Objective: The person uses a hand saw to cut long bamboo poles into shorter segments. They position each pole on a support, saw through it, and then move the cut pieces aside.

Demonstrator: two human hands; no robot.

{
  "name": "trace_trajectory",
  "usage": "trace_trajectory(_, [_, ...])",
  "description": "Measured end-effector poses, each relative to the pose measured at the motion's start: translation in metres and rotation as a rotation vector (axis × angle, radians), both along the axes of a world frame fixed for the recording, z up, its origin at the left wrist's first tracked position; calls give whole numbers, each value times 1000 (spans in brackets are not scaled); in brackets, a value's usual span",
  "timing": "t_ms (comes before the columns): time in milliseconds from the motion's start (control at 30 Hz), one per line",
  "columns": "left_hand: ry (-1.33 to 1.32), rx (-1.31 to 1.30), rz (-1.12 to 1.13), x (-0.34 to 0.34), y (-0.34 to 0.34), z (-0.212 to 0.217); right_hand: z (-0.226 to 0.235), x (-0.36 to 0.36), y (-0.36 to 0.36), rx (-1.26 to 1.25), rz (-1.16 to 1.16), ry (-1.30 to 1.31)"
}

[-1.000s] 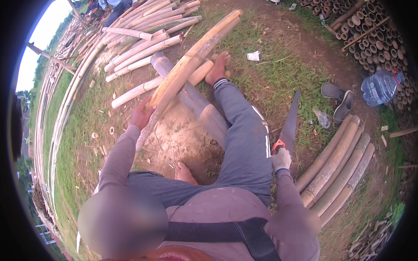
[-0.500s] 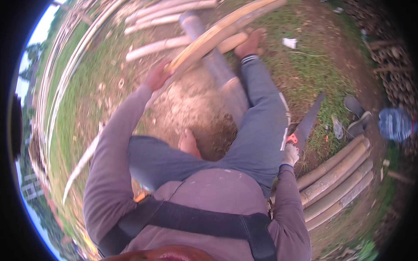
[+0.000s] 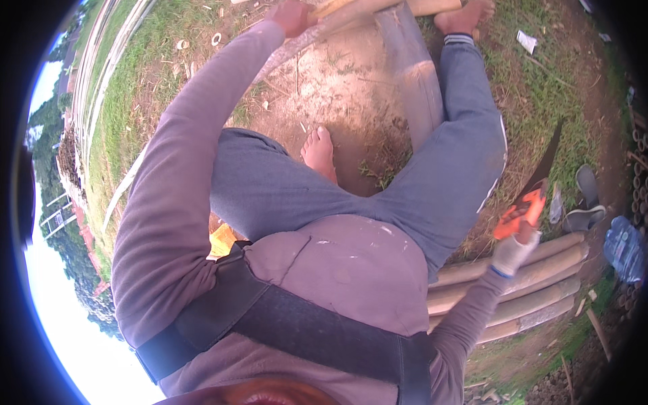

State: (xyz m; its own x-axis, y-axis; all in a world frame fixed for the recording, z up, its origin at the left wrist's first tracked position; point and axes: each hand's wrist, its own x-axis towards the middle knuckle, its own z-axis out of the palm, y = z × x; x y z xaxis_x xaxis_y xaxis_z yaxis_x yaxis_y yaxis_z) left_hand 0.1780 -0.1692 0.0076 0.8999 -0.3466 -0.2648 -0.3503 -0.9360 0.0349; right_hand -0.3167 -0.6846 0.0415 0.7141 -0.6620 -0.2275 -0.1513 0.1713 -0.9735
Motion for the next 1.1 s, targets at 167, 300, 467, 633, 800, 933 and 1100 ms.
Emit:
trace_trajectory(167, [-221,-72,-133,48,56,-88,134,19,-2,-2,477,145])
trace_trajectory(300, [-103,218,-190,60,32,-50,172,49,74,-94,796,298])
trace_trajectory(467, [-75,319,-176,25,-22,25,120,97,172,-26,1171,76])
trace_trajectory(633, [-82,389,-204,28,-19,22,45,150,296,-127,1188,-139])
trace_trajectory(800, [-83,406,-247,33,-12,12,-5,166,349,-375,1039,-192])
trace_trajectory(933, [-98,439,-336,39,-3,8,-12,164,356,-421,1020,-212])
trace_trajectory(1100, [-87,431,-298,36,-10,16,-7,151,357,-380,1050,-155])
